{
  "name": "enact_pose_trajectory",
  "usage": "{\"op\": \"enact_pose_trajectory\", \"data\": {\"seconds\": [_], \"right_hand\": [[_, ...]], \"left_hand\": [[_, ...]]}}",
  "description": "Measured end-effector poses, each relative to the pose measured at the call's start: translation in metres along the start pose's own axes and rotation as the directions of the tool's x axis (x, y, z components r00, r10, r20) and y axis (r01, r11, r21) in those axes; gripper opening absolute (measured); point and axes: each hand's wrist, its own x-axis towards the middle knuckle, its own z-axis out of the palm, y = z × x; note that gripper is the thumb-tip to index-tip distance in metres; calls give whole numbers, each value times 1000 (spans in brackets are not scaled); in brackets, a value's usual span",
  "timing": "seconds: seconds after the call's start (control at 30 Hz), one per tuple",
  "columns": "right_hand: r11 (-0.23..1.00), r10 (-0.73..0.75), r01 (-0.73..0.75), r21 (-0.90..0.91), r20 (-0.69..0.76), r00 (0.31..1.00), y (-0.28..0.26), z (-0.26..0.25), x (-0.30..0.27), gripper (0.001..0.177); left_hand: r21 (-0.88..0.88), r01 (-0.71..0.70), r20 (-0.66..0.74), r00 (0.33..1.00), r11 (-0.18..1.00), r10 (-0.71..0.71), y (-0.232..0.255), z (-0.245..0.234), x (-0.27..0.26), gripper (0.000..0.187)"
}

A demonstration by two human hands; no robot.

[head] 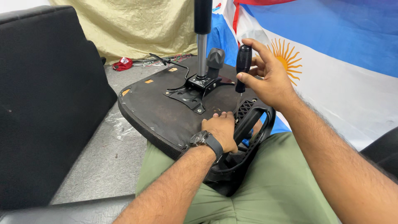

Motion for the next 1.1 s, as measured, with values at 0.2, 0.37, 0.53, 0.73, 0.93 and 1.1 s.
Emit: {"op": "enact_pose_trajectory", "data": {"seconds": [0.2,0.37,0.53,0.73,0.93,1.1], "right_hand": [[993,16,-22,-116,-52,998,6,-1,-7,74],[972,-4,-32,-233,-149,989,20,-7,-8,74],[939,-80,16,-343,-173,982,25,-11,-12,74],[1000,-8,4,-26,-139,990,17,-11,-9,67],[999,28,-31,-32,-83,996,5,-13,-1,65],[990,20,-39,-137,-131,991,4,-13,-3,62]], "left_hand": [[-114,-50,-12,999,992,49,-9,14,2,100],[-174,-83,-103,992,981,66,-13,22,-6,99],[-177,-52,-46,998,983,45,-9,16,-7,94],[-281,-46,-105,994,959,17,-13,3,-13,95],[-376,-58,-152,988,925,0,-21,3,-18,91],[-374,-53,-141,990,926,0,-23,13,-15,88]]}}
